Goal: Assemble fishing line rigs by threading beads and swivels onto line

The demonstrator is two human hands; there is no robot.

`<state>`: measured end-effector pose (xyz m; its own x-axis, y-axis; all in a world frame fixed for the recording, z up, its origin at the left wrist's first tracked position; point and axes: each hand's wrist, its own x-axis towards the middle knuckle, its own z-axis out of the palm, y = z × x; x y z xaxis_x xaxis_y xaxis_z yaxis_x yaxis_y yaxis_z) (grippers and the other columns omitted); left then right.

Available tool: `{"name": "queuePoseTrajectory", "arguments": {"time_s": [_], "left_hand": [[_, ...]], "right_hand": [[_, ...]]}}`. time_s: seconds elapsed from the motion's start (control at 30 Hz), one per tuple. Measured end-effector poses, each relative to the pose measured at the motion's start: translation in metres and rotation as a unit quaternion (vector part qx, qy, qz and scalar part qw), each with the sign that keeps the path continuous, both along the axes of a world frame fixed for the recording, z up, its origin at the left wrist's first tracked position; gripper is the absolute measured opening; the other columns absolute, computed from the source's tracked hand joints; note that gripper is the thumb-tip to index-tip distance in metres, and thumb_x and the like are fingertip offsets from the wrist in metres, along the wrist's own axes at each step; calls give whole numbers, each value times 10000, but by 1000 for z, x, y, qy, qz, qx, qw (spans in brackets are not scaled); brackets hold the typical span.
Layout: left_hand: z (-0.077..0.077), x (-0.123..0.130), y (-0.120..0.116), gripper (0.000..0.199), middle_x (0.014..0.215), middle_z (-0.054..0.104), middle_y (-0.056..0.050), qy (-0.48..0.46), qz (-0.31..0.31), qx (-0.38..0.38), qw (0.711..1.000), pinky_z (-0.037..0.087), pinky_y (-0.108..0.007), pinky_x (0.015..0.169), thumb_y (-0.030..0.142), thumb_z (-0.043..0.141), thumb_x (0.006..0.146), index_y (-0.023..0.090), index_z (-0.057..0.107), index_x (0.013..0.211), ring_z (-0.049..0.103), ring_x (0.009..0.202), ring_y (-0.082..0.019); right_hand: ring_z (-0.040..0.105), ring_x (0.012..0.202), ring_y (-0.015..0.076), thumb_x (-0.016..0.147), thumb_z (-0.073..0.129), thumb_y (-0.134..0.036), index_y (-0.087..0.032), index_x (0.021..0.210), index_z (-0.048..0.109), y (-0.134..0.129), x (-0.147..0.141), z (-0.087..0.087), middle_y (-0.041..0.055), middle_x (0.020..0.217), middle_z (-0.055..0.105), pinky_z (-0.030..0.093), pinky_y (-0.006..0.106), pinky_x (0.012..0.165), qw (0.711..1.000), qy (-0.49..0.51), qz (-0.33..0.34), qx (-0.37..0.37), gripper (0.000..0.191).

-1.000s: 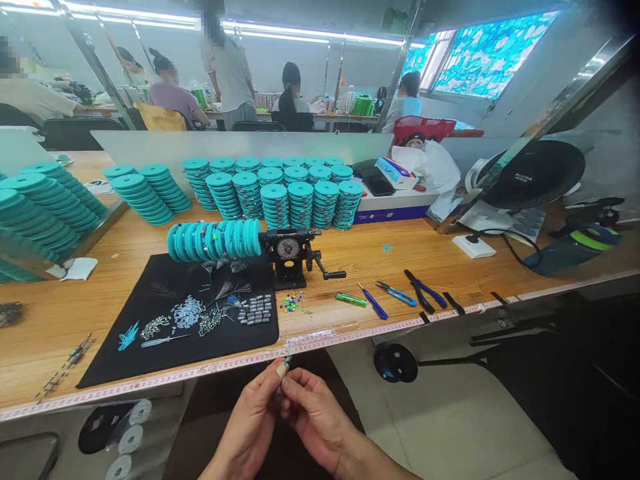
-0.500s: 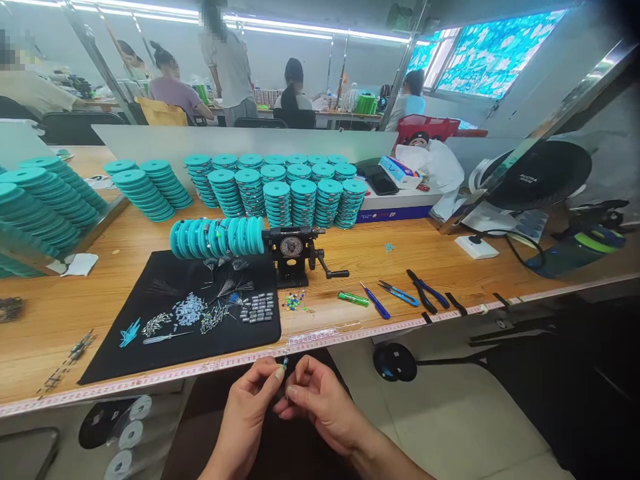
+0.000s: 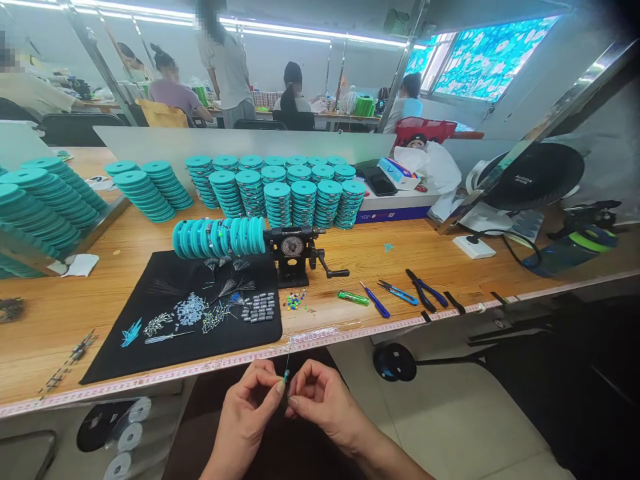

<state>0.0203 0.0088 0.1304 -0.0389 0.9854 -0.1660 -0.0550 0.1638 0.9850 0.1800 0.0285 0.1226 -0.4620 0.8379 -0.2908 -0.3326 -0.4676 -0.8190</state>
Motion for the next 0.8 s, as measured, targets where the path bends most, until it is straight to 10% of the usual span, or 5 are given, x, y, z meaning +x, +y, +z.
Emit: {"name": "queuePoseTrajectory", "arguments": {"time_s": [0.47, 0.67, 0.8], "left_hand": [[5, -7, -8, 255, 787, 475, -18, -26, -4, -34, 999, 352, -300, 737, 380, 729, 751, 196, 637, 601, 455, 788, -211], [-5, 2, -21, 320, 749, 506, -9, -158, 38, -93, 982, 362, -282, 705, 410, 806, 662, 180, 611, 556, 428, 749, -181], [-16, 7, -28, 354, 620, 519, 12, -221, 28, -148, 964, 345, -245, 592, 450, 800, 674, 171, 607, 575, 392, 610, -129]], "right_hand": [[633, 673, 144, 766, 772, -313, -166, 816, 571, 4, 9, 7, -10, 767, 595, 475, 266, 652, 994, -70, 54, 60, 253], [588, 933, 193, 899, 635, -323, -192, 930, 698, 16, 5, 9, 49, 966, 642, 429, 313, 843, 958, -164, 30, 235, 149], [594, 918, 197, 876, 668, -351, -180, 828, 694, 14, -1, 7, 48, 938, 656, 421, 321, 863, 971, -97, 68, 210, 180]]}}
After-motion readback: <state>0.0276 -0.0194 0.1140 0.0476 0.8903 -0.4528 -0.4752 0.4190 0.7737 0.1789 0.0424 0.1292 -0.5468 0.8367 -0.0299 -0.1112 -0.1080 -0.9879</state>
